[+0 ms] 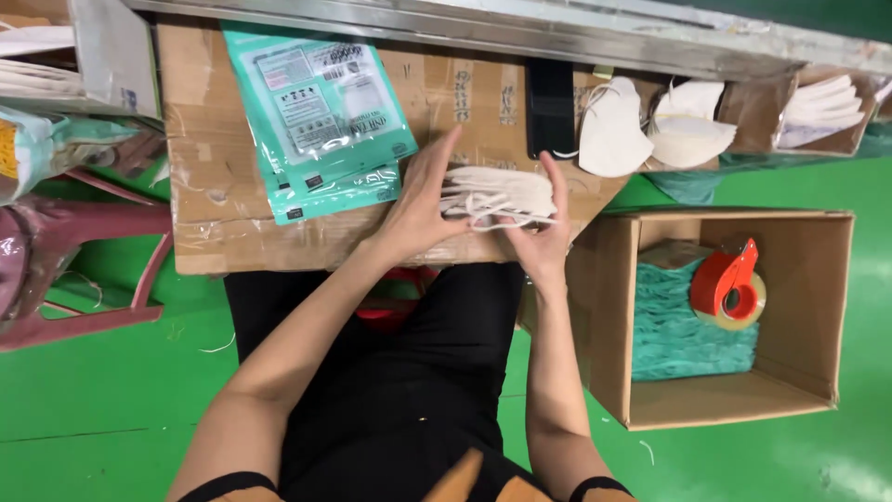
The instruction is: The person picks up a stack of white face masks, places them inside a teal plastic bag, and then places the filled bag onto a work surface.
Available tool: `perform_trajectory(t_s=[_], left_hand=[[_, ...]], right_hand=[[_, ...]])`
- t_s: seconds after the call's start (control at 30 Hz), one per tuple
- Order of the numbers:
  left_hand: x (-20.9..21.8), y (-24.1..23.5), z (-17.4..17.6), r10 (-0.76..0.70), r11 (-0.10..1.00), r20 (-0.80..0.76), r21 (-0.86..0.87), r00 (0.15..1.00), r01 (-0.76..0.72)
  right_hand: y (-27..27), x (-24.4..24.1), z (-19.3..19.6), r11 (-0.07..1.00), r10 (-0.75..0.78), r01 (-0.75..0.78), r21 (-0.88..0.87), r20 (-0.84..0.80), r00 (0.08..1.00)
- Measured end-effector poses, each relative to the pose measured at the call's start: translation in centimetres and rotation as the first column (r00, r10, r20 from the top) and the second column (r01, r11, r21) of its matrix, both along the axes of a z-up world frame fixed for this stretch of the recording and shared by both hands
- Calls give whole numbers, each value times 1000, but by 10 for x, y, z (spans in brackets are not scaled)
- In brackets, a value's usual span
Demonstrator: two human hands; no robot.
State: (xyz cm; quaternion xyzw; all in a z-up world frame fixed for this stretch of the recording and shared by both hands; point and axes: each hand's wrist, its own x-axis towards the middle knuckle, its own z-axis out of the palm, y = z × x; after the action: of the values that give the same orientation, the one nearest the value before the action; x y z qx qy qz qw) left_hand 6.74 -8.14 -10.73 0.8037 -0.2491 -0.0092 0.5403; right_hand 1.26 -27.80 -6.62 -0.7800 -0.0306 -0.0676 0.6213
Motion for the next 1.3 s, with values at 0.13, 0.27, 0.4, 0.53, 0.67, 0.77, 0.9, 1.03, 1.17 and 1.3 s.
perform_trajectory(t_s=[0.13,0.27,0.4,0.53,0.67,0.77,0.9,1.03,1.17,1.3], left_hand=[[-6,-10,11,-30,998,-73,-64,997,26],[-15,-9,0,21,998,-430,-42,903,-44],[-17,24,12,161,978,335,74,929,-196],[8,91,2,202,880,449,307,870,-363],[33,107,-31,123,735,384,585,915,-345],[45,104,-45,53,710,495,591,867,-381],[42,105,2,164,867,440,362,883,-341],[30,97,32,180,866,573,292,800,-405],[26,95,54,192,911,623,175,758,-374],[27,88,42,265,889,712,82,650,-451]], right_hand=[[-3,-14,-37,982,7,18,-190,131,991],[-15,-9,-86,999,-28,29,-25,40,999],[-15,3,-104,976,-219,218,31,37,975],[-4,21,-90,922,-327,315,225,16,945],[32,49,-72,874,-214,242,421,-114,970],[65,58,-48,906,-45,154,393,-273,961],[99,66,-22,972,-27,67,226,-178,984],[87,69,-14,908,27,90,409,-273,962],[69,59,-33,987,33,-8,161,-154,988],[91,43,-9,908,-158,224,-353,205,966]])
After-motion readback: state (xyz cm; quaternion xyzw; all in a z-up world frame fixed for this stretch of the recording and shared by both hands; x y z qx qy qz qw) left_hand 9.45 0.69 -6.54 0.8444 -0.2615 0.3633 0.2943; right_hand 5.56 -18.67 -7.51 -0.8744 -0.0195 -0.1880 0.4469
